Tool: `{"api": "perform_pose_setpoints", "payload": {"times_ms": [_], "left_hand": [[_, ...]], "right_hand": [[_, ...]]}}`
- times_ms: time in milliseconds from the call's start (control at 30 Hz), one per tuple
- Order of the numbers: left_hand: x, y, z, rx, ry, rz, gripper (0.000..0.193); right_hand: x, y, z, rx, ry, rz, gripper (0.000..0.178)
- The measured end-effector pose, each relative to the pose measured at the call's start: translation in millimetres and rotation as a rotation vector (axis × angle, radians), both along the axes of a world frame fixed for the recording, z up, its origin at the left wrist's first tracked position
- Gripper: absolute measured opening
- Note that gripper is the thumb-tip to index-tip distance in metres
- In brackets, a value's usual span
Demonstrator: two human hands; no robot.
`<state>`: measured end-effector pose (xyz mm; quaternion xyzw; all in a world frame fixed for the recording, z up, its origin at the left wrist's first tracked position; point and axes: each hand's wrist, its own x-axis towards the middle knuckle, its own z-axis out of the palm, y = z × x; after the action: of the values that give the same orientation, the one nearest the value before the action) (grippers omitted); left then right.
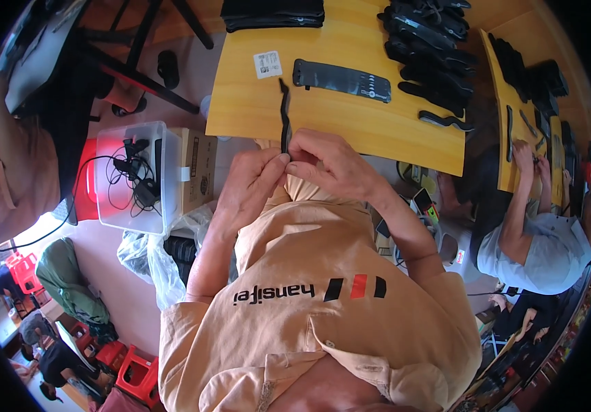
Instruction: Assembling black textile straps by attaching plastic buckles and sliders at a workshop.
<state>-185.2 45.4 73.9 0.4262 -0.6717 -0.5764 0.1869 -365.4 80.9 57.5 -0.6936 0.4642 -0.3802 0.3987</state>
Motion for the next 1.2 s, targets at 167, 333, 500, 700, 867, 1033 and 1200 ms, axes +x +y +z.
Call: {"api": "perform_pose_setpoints", "payload": {"times_ms": [167, 333, 500, 700, 867, 1033, 1200], "left_hand": [[4, 1, 5, -0.017, 0.079, -0.059, 0.035], [2, 0, 6, -0.016, 0.126, -0.075, 0.035], [-2, -2, 5, 0.116, 0.26, -0.101, 0.032], [-8, 5, -2, 0.248, 0.504, -0.063, 0.035], [-14, 4, 0, 0.287, 0.503, -0.036, 0.036], [-16, -6, -5, -0.302, -0.048, -0.033, 0.041], [-20, -3, -5, -0.079, 0.181, 0.012, 0.041]], "right_hand": [[-2, 0, 8, 0.127, -0.119, 0.11, 0.019], [-3, 1, 5, 0.184, -0.279, 0.134, 0.019], [0, 6, 9, 0.361, -0.553, 0.1, 0.016], [1, 8, 7, 0.532, -0.937, 0.06, 0.014], [4, 4, 2, 0.624, -1.205, 0.051, 0.015], [9, 3, -1, 0.496, -0.836, -0.082, 0.016], [2, -1, -10, 0.576, -0.992, 0.005, 0.017]]}}
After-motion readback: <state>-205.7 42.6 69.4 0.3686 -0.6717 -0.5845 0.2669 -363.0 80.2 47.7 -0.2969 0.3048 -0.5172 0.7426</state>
